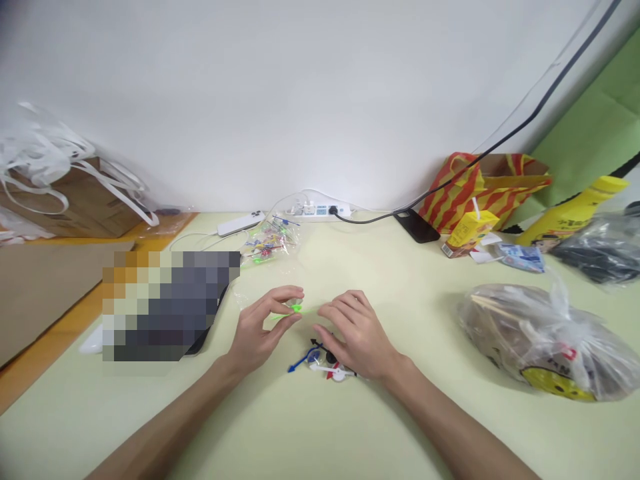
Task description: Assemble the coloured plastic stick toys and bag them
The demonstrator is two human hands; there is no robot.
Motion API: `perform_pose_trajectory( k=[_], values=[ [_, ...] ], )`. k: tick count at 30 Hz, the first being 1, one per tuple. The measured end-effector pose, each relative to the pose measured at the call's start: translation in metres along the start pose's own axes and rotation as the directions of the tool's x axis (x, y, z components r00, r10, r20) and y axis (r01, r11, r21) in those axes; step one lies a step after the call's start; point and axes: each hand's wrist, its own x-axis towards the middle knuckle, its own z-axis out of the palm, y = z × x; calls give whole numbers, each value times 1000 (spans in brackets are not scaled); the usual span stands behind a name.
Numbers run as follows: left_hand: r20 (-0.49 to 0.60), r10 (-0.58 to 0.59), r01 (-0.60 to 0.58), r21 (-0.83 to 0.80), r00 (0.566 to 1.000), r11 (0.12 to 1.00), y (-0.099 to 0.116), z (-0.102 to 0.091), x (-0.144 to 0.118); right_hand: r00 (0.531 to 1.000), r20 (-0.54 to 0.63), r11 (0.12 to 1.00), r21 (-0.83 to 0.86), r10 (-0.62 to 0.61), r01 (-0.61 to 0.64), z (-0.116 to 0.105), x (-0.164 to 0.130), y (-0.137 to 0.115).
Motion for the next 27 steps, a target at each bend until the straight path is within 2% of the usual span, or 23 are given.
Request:
perform_pose_trajectory(
  k=[3, 7, 10, 14, 19, 27],
  values=[
    [22, -28, 28, 7, 999, 1000, -3, 0, -2, 988, 147, 998, 30, -55, 52, -6, 5, -5],
    [-2, -72, 72, 57, 997, 996, -5, -2, -1, 910, 394, 991, 22, -133, 135, -12, 11, -20],
    [-69, -158, 164, 92, 985, 982, -8, -4, 0, 869, 466, 982, -5, -165, 189, -9, 10, -33],
    [-86, -284, 290, 65, 955, 955, -13, -7, 0, 854, 497, 976, -54, -156, 209, -3, 5, -35],
    [-58, -387, 384, -62, 920, 921, -14, -7, 0, 862, 505, 974, -164, -51, 154, -4, 1, -15],
    [-14, -399, 395, -119, 917, 911, -16, -4, -2, 894, 426, 950, -312, 138, 2, -22, -7, 23]
  ],
)
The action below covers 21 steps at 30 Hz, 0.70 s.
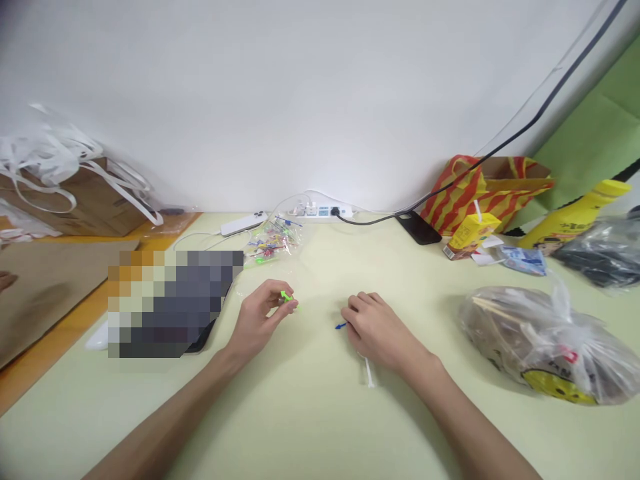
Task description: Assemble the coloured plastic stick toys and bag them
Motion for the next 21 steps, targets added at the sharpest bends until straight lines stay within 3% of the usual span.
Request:
perform_pose_trajectory(
  k=[5, 10, 14, 18, 21],
  values=[
    [29, -27, 29, -69, 999, 997, 2, 3, -1, 997, -79, 999, 45, -2, 5, -4, 1, 5],
    [99, -71, 93, -228, 993, 969, 9, 7, -2, 966, -250, 989, 116, -58, 90, -8, 5, -19],
    [147, -83, 126, -308, 986, 943, 16, 9, -5, 955, -285, 984, 131, -79, 120, -7, 7, -38],
    [163, -68, 113, -286, 984, 951, 22, 13, -9, 953, -287, 984, 117, -99, 138, -1, 9, -45],
    [172, -44, 84, -238, 984, 968, 23, 15, -11, 923, -382, 989, 122, -34, 87, 3, 10, -47]
  ],
)
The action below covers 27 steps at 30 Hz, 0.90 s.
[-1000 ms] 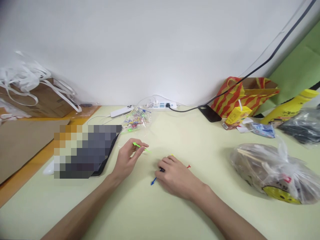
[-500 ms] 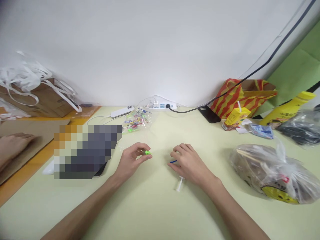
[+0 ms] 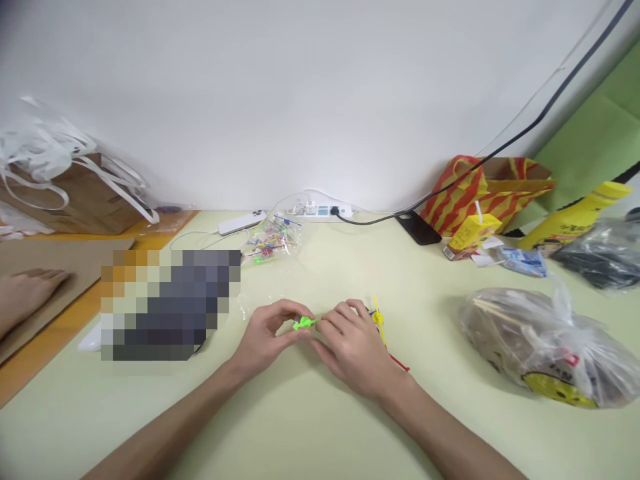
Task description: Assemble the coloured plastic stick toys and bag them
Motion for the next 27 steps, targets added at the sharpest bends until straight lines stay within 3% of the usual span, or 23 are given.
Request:
perform_pose_trajectory(
  k=[3, 12, 21, 27],
  values=[
    [19, 8, -9, 20, 1000, 1000, -1, 0, 0, 995, -71, 998, -4, 63, -63, 1, 0, -1],
    [51, 87, -92, 115, 995, 989, 0, -2, -1, 1000, -17, 1000, -16, -1, 1, 7, 0, -3],
    [110, 221, -244, 295, 969, 924, 2, -4, 1, 1000, -16, 1000, 8, 9, -9, 8, 0, -6],
    [184, 285, -332, 331, 941, 883, -3, -10, 3, 999, 0, 999, 25, 36, -36, 7, 1, -7]
  ],
)
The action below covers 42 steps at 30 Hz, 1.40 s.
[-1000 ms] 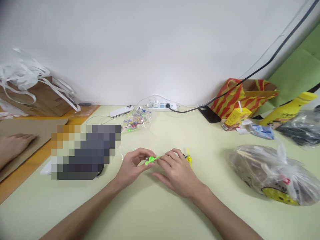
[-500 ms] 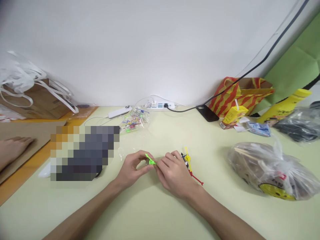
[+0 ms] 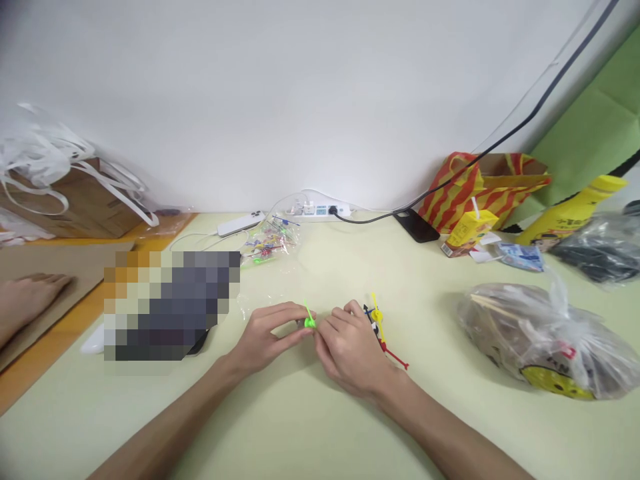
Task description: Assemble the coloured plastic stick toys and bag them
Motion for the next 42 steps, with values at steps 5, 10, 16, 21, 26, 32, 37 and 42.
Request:
perform_pose_trajectory(
  k=[5, 10, 16, 21, 26, 32, 37, 42],
  values=[
    [-14, 32, -31, 40, 999, 999, -2, 1, 0, 1000, 23, 1000, -4, 9, -9, -1, 1, 1],
    [-89, 38, -27, 115, 995, 993, 1, 4, 0, 999, 35, 1000, -3, 29, -29, -2, 1, 2],
    [-81, 76, -62, 161, 994, 985, 2, 4, 1, 996, 69, 999, 8, 53, -53, -4, 3, 2],
    [14, 104, -104, 169, 995, 980, -1, -1, 2, 991, 123, 998, 31, 44, -48, -6, 2, 2],
    [58, 140, -149, 226, 988, 963, -1, -4, 1, 987, 160, 999, 24, 33, -37, -7, 2, 3],
    [33, 157, -159, 294, 987, 943, 2, -4, 1, 985, 171, 999, -4, 37, -37, -8, 3, 5],
    [26, 171, -171, 294, 985, 940, 1, -2, 1, 983, 181, 999, -21, 29, -26, -8, 3, 7],
    [41, 185, -188, 325, 982, 927, 2, 0, 1, 985, 172, 999, -25, 24, -20, -6, 2, 4]
  ],
)
